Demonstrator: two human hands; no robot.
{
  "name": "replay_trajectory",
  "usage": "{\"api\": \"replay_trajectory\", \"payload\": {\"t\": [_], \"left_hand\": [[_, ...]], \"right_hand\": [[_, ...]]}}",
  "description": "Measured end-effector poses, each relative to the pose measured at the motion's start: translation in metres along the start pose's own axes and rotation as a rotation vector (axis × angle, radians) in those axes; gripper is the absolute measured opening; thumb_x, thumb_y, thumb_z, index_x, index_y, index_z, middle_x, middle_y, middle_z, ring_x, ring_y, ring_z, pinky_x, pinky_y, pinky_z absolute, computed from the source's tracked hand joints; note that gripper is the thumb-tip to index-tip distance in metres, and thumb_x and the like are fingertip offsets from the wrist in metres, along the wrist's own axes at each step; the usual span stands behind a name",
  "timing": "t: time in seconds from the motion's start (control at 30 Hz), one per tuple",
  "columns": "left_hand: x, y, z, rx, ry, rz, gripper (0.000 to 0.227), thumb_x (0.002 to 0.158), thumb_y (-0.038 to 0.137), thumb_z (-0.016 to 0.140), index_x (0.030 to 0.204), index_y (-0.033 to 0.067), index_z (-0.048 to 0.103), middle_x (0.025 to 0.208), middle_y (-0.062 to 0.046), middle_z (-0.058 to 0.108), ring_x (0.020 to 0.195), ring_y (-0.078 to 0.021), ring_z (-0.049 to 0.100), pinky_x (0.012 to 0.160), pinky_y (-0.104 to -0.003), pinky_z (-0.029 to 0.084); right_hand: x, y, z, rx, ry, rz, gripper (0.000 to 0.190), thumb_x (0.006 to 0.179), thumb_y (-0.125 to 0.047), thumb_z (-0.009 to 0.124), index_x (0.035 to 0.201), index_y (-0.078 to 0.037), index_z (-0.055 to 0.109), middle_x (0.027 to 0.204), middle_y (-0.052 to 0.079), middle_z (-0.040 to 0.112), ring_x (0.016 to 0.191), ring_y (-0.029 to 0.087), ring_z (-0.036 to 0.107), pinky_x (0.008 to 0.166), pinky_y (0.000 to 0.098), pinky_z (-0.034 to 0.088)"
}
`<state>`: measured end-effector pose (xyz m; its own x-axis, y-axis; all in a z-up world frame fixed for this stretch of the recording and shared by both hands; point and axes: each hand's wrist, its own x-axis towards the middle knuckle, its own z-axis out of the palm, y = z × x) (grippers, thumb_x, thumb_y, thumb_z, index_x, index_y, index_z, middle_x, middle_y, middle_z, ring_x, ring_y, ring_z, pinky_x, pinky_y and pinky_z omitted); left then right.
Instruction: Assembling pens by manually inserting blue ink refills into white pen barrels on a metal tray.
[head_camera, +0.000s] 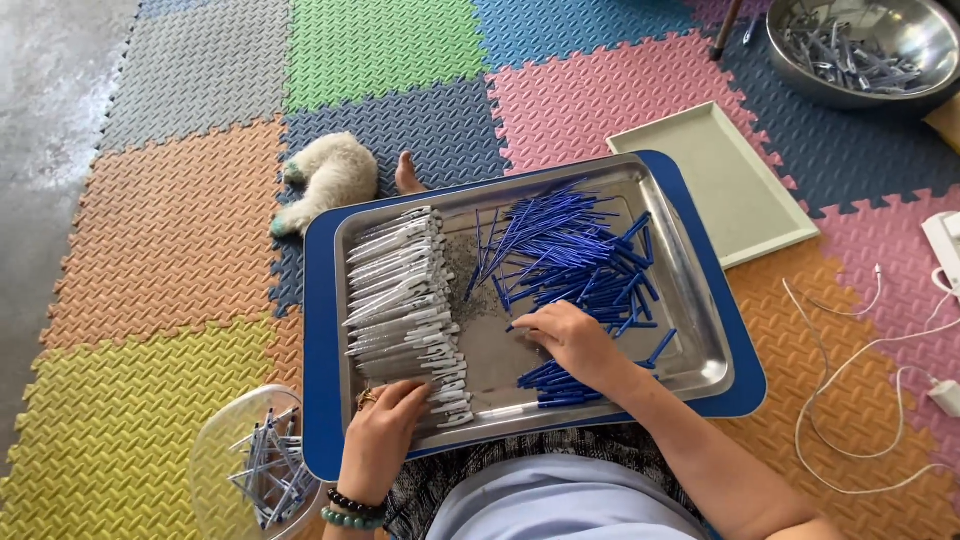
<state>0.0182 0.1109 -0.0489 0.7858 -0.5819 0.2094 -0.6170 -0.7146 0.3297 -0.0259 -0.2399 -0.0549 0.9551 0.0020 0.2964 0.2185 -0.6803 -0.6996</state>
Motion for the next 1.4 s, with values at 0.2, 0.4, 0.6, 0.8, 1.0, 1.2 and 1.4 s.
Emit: {"api": "replay_trajectory", "payload": {"t": [0.2, 0.4, 0.6, 0.8, 1.0, 1.2, 1.4], "left_hand": [[-0.006, -0.007, 0.007, 0.075, -0.011, 0.028, 0.042, 0.085, 0.006, 0.083, 0.124, 0.0223, 0.085, 0.121, 0.008, 0.081, 0.088, -0.0142, 0.077, 0.074, -0.029, 0.067], [0.004, 0.019, 0.004, -0.272, 0.045, -0.109, 0.038, 0.096, 0.003, 0.074, 0.130, 0.0182, 0.083, 0.127, 0.000, 0.078, 0.096, -0.0158, 0.080, 0.078, -0.029, 0.067], [0.017, 0.063, 0.018, -1.147, -0.040, -0.278, 0.038, 0.102, -0.003, 0.072, 0.139, 0.0005, 0.074, 0.116, -0.012, 0.088, 0.099, -0.0191, 0.086, 0.090, -0.030, 0.074], [0.023, 0.081, 0.017, -1.197, -0.064, -0.325, 0.032, 0.103, -0.004, 0.071, 0.134, 0.0002, 0.077, 0.110, -0.009, 0.086, 0.095, -0.0153, 0.081, 0.086, -0.028, 0.068], [0.025, 0.087, 0.012, -1.159, -0.077, -0.293, 0.028, 0.104, -0.002, 0.072, 0.131, 0.0020, 0.078, 0.106, -0.007, 0.086, 0.092, -0.0144, 0.081, 0.083, -0.027, 0.067], [0.031, 0.086, 0.014, -1.197, -0.066, -0.248, 0.030, 0.104, -0.005, 0.070, 0.133, 0.0022, 0.077, 0.111, -0.009, 0.086, 0.096, -0.0155, 0.081, 0.086, -0.028, 0.068], [0.022, 0.068, 0.026, -1.224, 0.031, -0.286, 0.037, 0.106, -0.002, 0.070, 0.143, 0.0039, 0.072, 0.120, -0.009, 0.086, 0.105, -0.0161, 0.082, 0.093, -0.028, 0.067]], "right_hand": [[-0.002, -0.005, -0.015, 0.127, 0.016, 0.148, 0.022, 0.095, -0.004, 0.080, 0.116, -0.010, 0.086, 0.111, 0.003, 0.086, 0.078, 0.013, 0.075, 0.073, 0.0267, 0.063], [0.000, -0.025, -0.025, 0.344, 0.035, 0.341, 0.029, 0.096, -0.006, 0.081, 0.125, -0.009, 0.085, 0.108, 0.003, 0.092, 0.090, 0.009, 0.085, 0.081, 0.0203, 0.068], [0.013, -0.051, -0.026, 0.694, 0.128, 0.304, 0.026, 0.094, -0.004, 0.087, 0.120, -0.005, 0.085, 0.103, 0.008, 0.090, 0.089, 0.012, 0.084, 0.083, 0.0215, 0.068], [0.017, -0.067, -0.022, 0.666, 0.119, 0.248, 0.015, 0.093, -0.002, 0.089, 0.106, -0.007, 0.085, 0.099, 0.005, 0.089, 0.081, 0.008, 0.078, 0.074, 0.0198, 0.063], [0.009, -0.067, -0.015, 0.679, 0.038, 0.246, 0.011, 0.092, -0.001, 0.090, 0.101, -0.006, 0.086, 0.094, 0.004, 0.089, 0.073, 0.006, 0.073, 0.069, 0.0190, 0.058], [0.010, -0.050, -0.022, 0.605, -0.064, 0.124, 0.012, 0.097, -0.004, 0.084, 0.108, -0.009, 0.087, 0.114, 0.005, 0.087, 0.082, 0.008, 0.073, 0.070, 0.0215, 0.058], [0.003, -0.009, -0.038, 0.050, 0.029, 0.091, 0.020, 0.089, -0.008, 0.090, 0.108, -0.010, 0.087, 0.091, 0.002, 0.079, 0.072, 0.012, 0.069, 0.067, 0.0259, 0.057]]}}
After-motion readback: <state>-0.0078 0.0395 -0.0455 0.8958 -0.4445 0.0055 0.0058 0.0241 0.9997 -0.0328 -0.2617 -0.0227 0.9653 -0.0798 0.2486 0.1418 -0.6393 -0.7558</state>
